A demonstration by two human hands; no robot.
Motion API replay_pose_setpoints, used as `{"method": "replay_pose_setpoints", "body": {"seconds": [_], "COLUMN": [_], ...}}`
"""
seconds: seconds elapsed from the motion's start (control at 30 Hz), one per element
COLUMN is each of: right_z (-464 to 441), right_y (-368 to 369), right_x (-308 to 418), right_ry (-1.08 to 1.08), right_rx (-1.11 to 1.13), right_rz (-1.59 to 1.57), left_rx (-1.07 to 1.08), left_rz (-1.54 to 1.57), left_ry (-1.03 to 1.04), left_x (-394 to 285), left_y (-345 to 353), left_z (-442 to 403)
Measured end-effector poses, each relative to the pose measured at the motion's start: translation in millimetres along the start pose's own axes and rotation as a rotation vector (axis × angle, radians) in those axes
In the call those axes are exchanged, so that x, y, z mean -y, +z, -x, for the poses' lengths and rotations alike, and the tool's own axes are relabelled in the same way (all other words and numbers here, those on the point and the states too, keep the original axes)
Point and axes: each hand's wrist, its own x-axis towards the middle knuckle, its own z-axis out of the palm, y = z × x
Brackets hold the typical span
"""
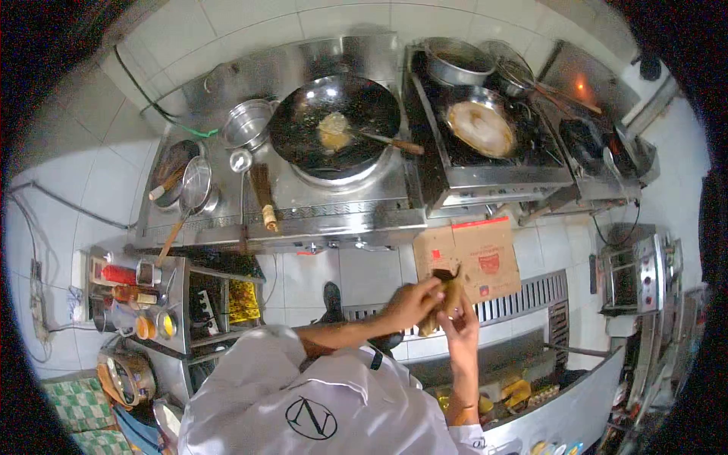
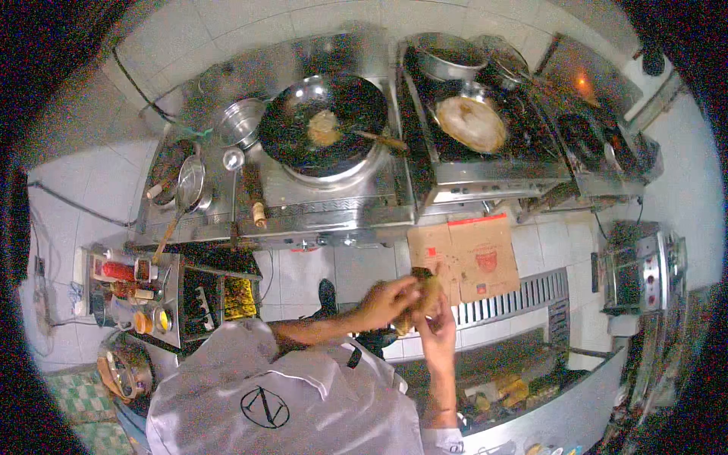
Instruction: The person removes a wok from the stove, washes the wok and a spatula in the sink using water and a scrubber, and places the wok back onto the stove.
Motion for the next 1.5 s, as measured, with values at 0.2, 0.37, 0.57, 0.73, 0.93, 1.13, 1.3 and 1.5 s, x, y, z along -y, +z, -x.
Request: {"method": "replay_pose_setpoints", "body": {"seconds": [0.2, 0.37, 0.57, 0.73, 0.93, 1.13, 1.3, 1.5], "right_z": [-72.6, -112.1, -142.7, -151.7, -208.9, -277.5, -301.4, -320.2], "right_y": [115.7, 198.2, 261.9, 274.6, 253.1, 196.1, 216.2, 229.5], "right_x": [-11.3, 11.1, 11.3, 25.2, -13.0, -37.2, 30.7, 81.1], "right_ry": [-0.055, 0.175, 0.563, 0.333, 0.446, -0.195, 0.346, -0.750], "right_rx": [0.016, 0.148, 0.114, 0.560, 0.354, 0.473, 0.571, 1.162], "right_rz": [0.011, -0.266, -0.301, 0.093, 0.060, 0.460, -0.010, 0.447], "left_rx": [-0.193, -0.209, -0.333, -0.378, -0.428, -0.423, -0.400, -0.199], "left_rz": [0.228, 0.617, 0.947, 0.699, 0.445, 0.066, -0.099, -0.232], "left_ry": [-0.039, -0.101, -0.333, -0.101, 0.180, -0.065, -0.070, -0.008], "left_x": [48.3, 58.3, 95.0, 103.6, 53.0, 55.1, 5.1, -20.2], "left_y": [-156.5, -253.6, -301.9, -319.8, -339.3, -335.6, -311.5, -304.0], "left_z": [19.3, 30.0, 29.1, 22.3, 0.2, -11.3, -31.0, -45.4]}}
